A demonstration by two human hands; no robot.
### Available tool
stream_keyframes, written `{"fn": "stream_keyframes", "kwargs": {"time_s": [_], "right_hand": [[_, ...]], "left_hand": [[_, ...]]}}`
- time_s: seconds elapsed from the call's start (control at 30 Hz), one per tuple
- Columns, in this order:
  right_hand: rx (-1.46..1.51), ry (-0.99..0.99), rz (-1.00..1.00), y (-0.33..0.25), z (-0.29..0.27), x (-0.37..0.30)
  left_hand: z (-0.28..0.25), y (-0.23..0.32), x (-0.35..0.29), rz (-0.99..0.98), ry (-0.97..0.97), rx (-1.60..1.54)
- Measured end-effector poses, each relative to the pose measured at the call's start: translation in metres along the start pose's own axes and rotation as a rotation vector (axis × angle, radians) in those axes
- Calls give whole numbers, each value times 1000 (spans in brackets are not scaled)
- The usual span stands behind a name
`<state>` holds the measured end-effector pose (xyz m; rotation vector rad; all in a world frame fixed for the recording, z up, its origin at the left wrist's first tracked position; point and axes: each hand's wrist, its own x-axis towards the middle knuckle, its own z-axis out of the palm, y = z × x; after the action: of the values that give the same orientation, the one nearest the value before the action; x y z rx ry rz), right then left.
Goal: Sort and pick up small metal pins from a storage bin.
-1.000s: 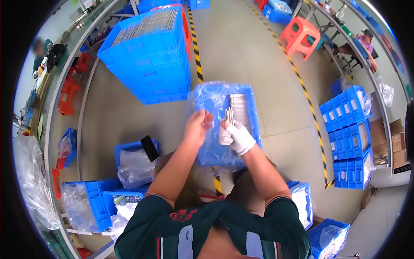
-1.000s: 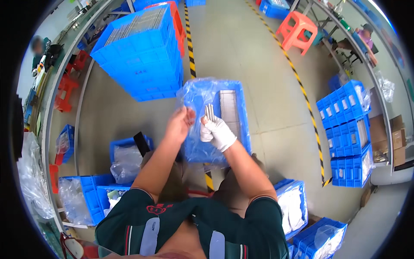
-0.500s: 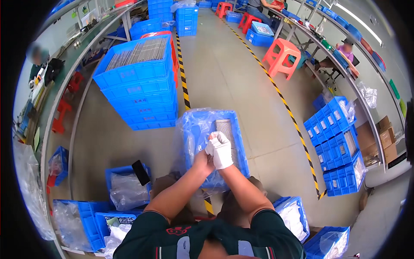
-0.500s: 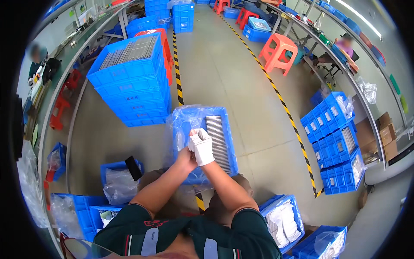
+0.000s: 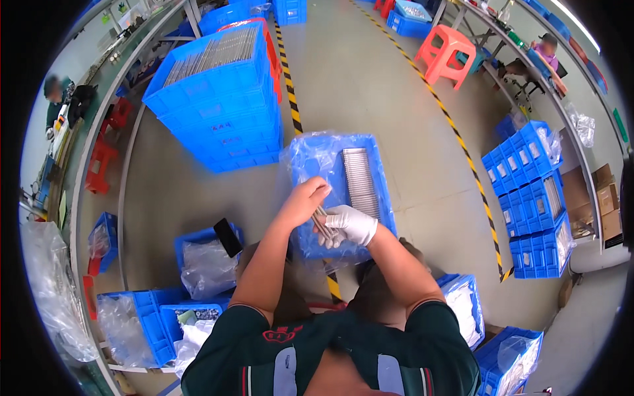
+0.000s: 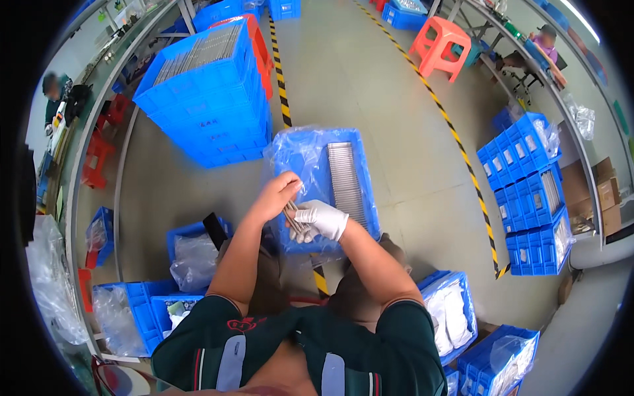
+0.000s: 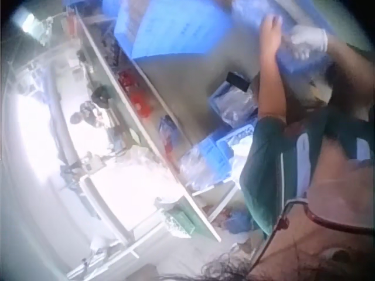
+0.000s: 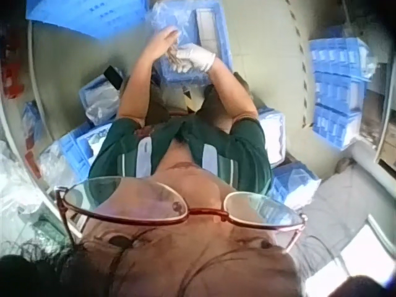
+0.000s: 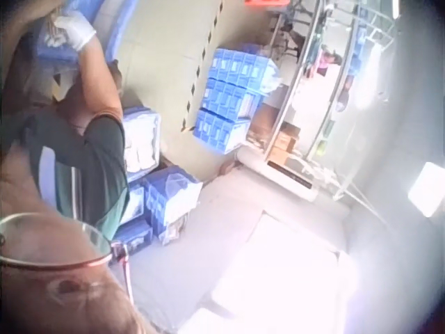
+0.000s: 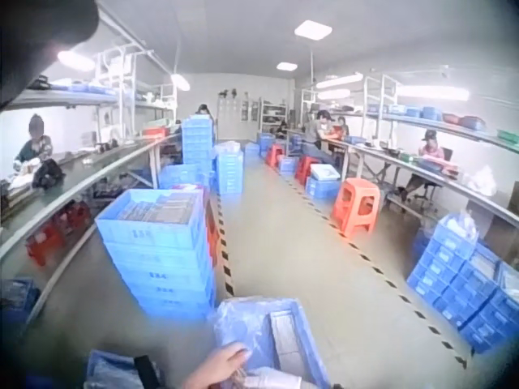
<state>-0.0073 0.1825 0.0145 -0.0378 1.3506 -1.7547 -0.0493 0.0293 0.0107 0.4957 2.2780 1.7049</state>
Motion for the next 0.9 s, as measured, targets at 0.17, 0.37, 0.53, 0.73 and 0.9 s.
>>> {"fn": "stream_keyframes", "kwargs": {"time_s": [0.17, 0.37, 0.53, 0.73, 0.9], "right_hand": [[582, -265, -84, 27, 2, 22], [261, 303, -137, 2, 3, 2], [298, 329, -309, -13, -5, -12], [374, 279, -350, -14, -6, -14], [444, 266, -364, -8, -8, -9]], "left_hand": [[3, 23, -2, -90, 37, -3], [-5, -8, 6, -62, 477, -186], [-1, -2, -6, -229, 280, -629], [7, -4, -11, -259, 143, -843], [7, -3, -12, -262, 129, -1004]]}}
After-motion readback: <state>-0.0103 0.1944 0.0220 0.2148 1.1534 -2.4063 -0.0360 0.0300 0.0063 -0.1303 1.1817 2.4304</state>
